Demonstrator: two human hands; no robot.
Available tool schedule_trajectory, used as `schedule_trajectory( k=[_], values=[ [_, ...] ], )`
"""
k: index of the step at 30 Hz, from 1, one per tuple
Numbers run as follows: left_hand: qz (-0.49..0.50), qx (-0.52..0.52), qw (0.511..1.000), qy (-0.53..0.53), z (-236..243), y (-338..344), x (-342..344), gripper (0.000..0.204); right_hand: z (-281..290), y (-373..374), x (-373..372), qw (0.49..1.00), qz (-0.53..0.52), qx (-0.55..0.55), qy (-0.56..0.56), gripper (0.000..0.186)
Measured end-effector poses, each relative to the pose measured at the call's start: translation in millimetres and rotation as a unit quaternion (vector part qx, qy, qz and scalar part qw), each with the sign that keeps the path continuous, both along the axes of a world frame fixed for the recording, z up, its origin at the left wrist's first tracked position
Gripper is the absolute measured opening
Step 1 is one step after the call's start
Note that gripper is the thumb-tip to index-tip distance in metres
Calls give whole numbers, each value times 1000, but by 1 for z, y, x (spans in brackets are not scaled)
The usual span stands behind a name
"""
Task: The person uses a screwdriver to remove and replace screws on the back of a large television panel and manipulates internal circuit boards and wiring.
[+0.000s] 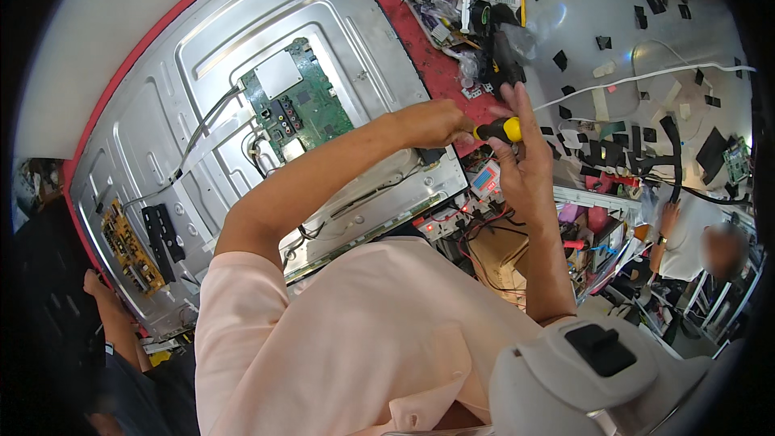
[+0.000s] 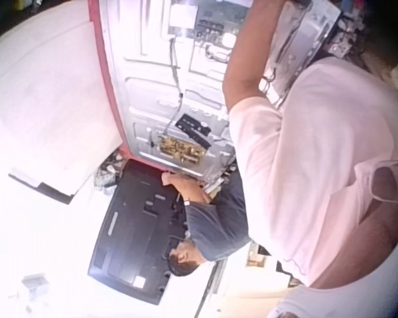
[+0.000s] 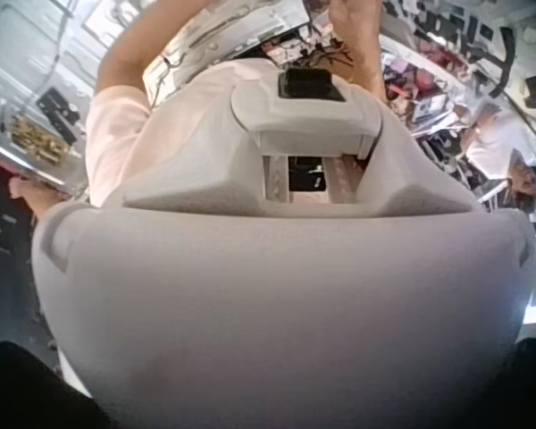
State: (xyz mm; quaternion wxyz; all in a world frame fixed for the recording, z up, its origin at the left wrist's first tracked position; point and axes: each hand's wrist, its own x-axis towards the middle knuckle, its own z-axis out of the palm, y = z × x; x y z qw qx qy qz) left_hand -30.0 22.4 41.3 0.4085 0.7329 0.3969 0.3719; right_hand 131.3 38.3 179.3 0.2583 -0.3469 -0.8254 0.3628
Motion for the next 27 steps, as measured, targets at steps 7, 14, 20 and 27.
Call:
schedule_trajectory(
  k=[7, 14, 20, 27],
  values=[
    [22, -9, 999, 25, -8, -3, 10, 22, 3, -3, 0, 997, -12, 55, -55, 61],
    [59, 11, 998, 0, -25, -10, 21, 23, 11, -12, 4, 974, -96, 76, -191, 60],
    [152, 10, 985, 79, -13, -32, 18, 20, 1, -10, 3, 997, -13, 64, -30, 60],
    [488, -13, 851, 193, -25, -65, -80, 30, 6, -16, -7, 987, -8, 129, -96, 57]
  ],
)
